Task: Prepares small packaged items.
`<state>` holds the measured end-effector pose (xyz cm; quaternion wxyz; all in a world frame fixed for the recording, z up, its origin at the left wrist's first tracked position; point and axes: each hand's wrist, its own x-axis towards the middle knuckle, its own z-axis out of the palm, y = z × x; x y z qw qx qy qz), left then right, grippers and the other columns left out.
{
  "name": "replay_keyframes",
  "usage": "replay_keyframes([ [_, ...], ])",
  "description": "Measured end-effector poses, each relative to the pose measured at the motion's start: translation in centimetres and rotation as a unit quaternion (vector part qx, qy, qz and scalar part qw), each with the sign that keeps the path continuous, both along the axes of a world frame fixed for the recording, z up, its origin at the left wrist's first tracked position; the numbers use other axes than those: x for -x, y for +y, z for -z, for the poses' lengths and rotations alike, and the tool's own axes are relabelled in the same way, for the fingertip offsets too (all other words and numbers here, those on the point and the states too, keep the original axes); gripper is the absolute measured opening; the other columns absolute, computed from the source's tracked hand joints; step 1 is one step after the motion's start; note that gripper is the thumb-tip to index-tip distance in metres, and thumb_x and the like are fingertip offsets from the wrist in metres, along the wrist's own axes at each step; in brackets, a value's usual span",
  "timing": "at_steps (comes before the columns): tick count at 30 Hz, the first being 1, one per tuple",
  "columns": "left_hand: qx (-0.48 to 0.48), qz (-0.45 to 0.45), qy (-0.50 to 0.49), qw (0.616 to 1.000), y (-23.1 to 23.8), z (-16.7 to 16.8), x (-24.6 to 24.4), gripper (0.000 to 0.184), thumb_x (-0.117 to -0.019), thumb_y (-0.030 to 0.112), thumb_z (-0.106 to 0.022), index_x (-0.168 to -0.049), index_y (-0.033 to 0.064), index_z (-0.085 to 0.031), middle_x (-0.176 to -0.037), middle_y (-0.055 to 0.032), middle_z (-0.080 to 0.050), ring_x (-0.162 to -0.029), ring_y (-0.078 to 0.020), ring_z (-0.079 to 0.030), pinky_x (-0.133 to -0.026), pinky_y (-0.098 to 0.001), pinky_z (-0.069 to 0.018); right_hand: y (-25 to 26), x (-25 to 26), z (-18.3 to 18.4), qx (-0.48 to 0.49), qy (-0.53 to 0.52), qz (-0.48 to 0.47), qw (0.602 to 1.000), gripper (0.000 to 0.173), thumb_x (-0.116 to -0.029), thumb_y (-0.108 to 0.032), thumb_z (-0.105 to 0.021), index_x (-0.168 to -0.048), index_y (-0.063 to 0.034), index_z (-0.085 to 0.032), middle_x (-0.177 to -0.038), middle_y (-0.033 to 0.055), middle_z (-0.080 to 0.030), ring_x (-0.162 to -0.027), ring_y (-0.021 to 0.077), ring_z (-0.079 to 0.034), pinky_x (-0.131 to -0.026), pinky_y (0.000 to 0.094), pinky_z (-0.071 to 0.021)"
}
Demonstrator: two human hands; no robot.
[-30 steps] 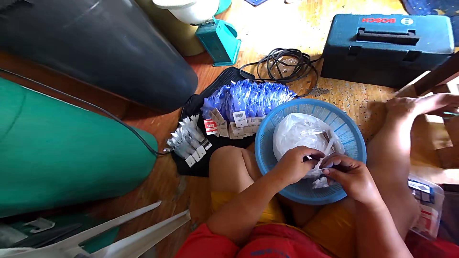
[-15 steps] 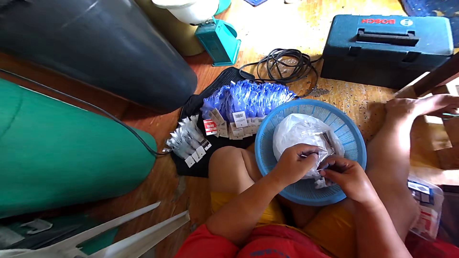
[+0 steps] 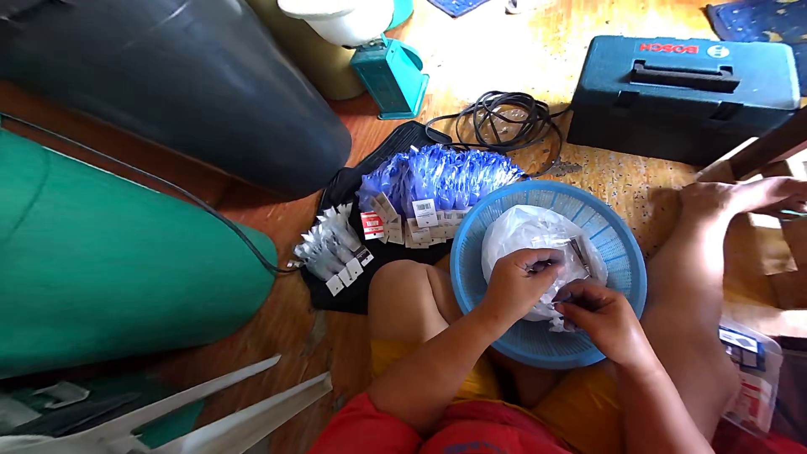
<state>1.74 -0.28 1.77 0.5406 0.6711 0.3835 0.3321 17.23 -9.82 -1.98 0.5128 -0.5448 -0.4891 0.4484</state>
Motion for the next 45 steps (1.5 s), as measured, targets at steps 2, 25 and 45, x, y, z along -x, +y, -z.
replay_keyframes([
  [2, -0.005, -0.006, -0.008, 1.0, 0.0, 0.1, 0.0, 0.018, -0.0938, 0.009, -0.071, -0.108, -0.0019, -0.076, -0.099, -0.0093, -0.076, -0.089, -0.0093, -0.073, -0.085, -0.0251, -0.0604, 0.0, 0.2, -0.1, 0.002, 0.0, 0.002, 1.0, 0.008, -0.0895, -0.003, -0.069, -0.096, -0.0055, -0.073, -0.093, 0.0004, -0.071, -0.065, 0.0053, -0.066, -0.058, 0.0217, -0.0593],
  [25, -0.105, -0.034, -0.1, 0.989, -0.5, 1.2, 0.0, 0.044, -0.0909, 0.001, -0.072, -0.131, -0.0102, -0.058, -0.093, -0.0095, -0.076, -0.082, -0.0122, -0.074, -0.08, -0.0286, -0.0624, 0.0, 1.1, 0.0, -0.031, 0.042, 0.001, 0.999, 0.007, -0.0904, -0.001, -0.068, -0.096, -0.004, -0.073, -0.097, 0.0018, -0.071, -0.068, 0.0063, -0.067, -0.06, 0.0224, -0.0604],
  [45, -0.335, 0.078, -0.108, 0.933, -1.3, 0.4, 0.2, 0.033, -0.0916, 0.003, -0.072, -0.121, -0.0097, -0.066, -0.098, -0.0175, -0.076, -0.092, -0.0202, -0.075, -0.088, -0.0334, -0.0612, 0.1, 1.0, -1.7, -0.246, 0.183, 0.035, 0.951, 0.009, -0.0935, -0.023, -0.075, -0.101, -0.0178, -0.078, -0.117, -0.0026, -0.069, -0.109, 0.0092, -0.065, -0.094, 0.027, -0.0558],
])
